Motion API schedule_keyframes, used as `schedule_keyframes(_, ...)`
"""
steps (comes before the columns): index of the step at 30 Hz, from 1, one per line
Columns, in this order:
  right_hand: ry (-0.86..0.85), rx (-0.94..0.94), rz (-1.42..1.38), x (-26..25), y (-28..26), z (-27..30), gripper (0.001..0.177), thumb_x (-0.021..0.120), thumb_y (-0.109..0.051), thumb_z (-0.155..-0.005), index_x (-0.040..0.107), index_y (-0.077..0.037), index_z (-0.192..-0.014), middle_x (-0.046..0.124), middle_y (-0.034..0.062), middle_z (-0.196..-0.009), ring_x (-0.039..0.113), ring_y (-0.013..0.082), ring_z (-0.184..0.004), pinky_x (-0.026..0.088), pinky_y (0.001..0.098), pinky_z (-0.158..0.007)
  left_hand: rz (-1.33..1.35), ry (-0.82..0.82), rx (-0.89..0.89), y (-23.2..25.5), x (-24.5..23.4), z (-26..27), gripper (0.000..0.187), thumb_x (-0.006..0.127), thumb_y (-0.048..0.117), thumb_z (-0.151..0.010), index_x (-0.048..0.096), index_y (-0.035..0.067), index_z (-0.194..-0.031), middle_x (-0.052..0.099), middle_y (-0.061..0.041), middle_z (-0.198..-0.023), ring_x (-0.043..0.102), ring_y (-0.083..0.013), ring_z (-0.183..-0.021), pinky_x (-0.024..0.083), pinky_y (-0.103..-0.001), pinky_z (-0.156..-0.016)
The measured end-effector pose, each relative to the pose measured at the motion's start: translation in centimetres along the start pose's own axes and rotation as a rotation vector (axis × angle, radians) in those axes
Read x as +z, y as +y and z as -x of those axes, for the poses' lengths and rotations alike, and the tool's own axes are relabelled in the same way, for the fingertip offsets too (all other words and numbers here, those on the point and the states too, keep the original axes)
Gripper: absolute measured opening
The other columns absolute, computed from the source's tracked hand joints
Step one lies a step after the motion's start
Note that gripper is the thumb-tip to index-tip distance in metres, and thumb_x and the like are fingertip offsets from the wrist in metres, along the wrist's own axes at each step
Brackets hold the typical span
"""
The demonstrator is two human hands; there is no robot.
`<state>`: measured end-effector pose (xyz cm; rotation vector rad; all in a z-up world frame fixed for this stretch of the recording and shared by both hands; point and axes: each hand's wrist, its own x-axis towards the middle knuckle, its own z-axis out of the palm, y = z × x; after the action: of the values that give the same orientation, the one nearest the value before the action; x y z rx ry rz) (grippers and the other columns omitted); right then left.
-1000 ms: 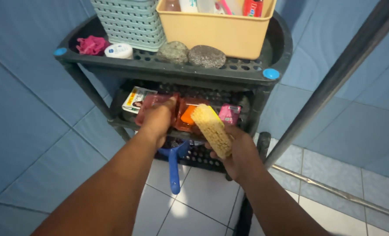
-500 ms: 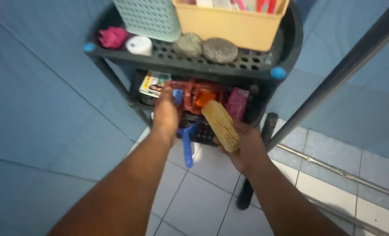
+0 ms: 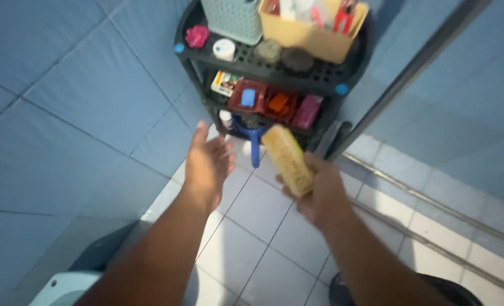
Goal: The person retrieves a scrub brush from a bathroom storage cart and scrubs the inside and outside of a small pink and black trash bin, then scrubs the inside and outside of a larger black trash bin. The person does not empty the bins or replace liners.
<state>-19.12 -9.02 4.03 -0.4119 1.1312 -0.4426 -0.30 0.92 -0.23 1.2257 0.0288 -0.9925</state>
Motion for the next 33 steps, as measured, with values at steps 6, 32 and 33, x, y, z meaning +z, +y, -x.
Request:
schedule_keyframes(6,-0.181,-0.078,-0.024,-3.6,3.7,3.1,0.046,0.043,-0.027,-0.101,0.056,0.001,-0.135,0.068,0.0192,-0.119,0.067,0.0328,-0.091,0.052,0.0408,-0.075,-0.031,0.028,-0.044,2.1,0.3,9.8,0.087,0.041,0.07,-0.09,0.054,-0.003,-0.135,0.062,-0.016,-0.124,0.057,-0.0267,-0.11,0.044,-0.041,-0.102)
schedule_keyframes(32,-0.047,-0.157,-0.028,-31.8,11.1,26.2,0.039,0.044,-0.029,-0.102,0.058,-0.004,-0.129,0.069,0.0137,-0.111,0.069,0.0288,-0.089,0.053,0.0424,-0.069,-0.567,-0.072,-0.186,-16.9,0.8,39.2,0.081,0.039,0.066,-0.092,0.054,0.006,-0.144,0.069,-0.008,-0.125,0.063,-0.0188,-0.1,0.048,-0.035,-0.091)
schedule_keyframes(33,0.036,-0.122,-0.01,-32.9,10.6,27.5,0.039,0.044,-0.03,-0.102,0.058,-0.006,-0.13,0.07,0.0137,-0.11,0.069,0.0305,-0.088,0.052,0.0419,-0.07,-0.595,-0.072,-0.197,-18.4,1.3,39.7,0.081,0.04,0.066,-0.092,0.056,0.006,-0.144,0.069,-0.009,-0.127,0.064,-0.0208,-0.101,0.048,-0.038,-0.092)
